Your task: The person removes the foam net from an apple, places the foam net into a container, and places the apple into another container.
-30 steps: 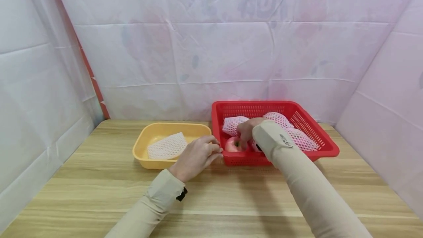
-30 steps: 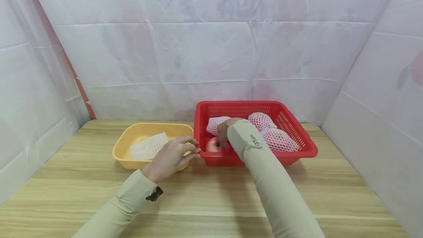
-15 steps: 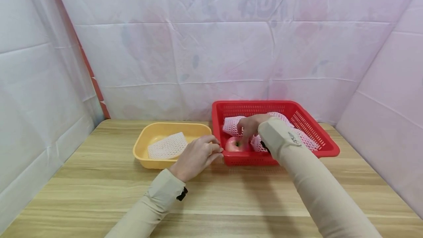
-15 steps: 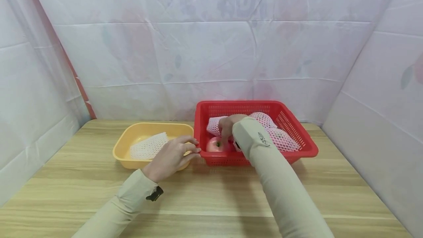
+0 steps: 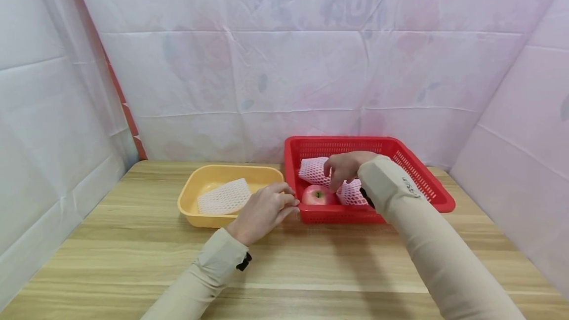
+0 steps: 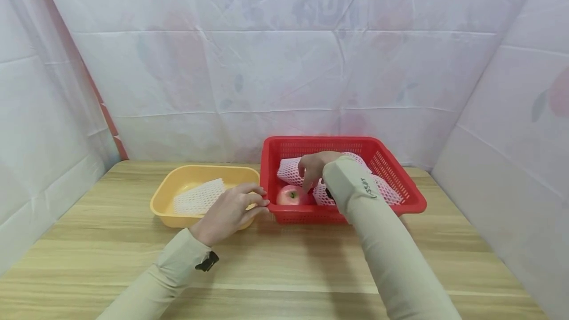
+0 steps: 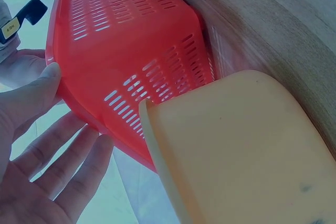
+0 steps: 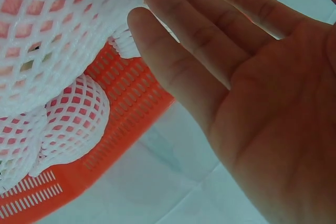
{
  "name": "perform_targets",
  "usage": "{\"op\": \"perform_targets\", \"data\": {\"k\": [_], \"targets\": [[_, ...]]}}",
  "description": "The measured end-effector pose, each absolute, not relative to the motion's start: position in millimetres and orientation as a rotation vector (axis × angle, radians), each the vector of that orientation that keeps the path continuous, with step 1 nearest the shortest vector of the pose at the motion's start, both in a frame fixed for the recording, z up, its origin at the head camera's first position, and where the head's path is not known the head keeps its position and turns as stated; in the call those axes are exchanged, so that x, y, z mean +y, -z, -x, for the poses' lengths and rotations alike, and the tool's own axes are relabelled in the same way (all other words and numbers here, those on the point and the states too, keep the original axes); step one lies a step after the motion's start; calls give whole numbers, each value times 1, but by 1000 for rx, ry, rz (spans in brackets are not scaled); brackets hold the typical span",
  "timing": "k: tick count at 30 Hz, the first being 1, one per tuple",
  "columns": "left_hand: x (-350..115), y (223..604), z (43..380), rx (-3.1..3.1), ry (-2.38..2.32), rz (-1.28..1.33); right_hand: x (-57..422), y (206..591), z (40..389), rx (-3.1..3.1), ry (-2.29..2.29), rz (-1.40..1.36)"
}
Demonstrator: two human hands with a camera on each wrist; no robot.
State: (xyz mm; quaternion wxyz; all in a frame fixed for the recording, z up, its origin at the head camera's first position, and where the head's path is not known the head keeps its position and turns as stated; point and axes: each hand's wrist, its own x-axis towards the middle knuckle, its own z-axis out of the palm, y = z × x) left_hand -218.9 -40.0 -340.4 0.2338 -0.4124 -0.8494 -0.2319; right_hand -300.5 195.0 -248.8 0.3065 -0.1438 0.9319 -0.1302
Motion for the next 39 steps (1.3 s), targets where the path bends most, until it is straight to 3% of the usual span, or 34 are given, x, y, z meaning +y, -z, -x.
{"op": "perform_targets", "data": {"k": [26,39], "targets": [[-39,341,219,-2330,640,1126,223,243,305,2642,237,555],[-39,340,219,-2331,629,1131,239,251,301,2602,330,401]]}}
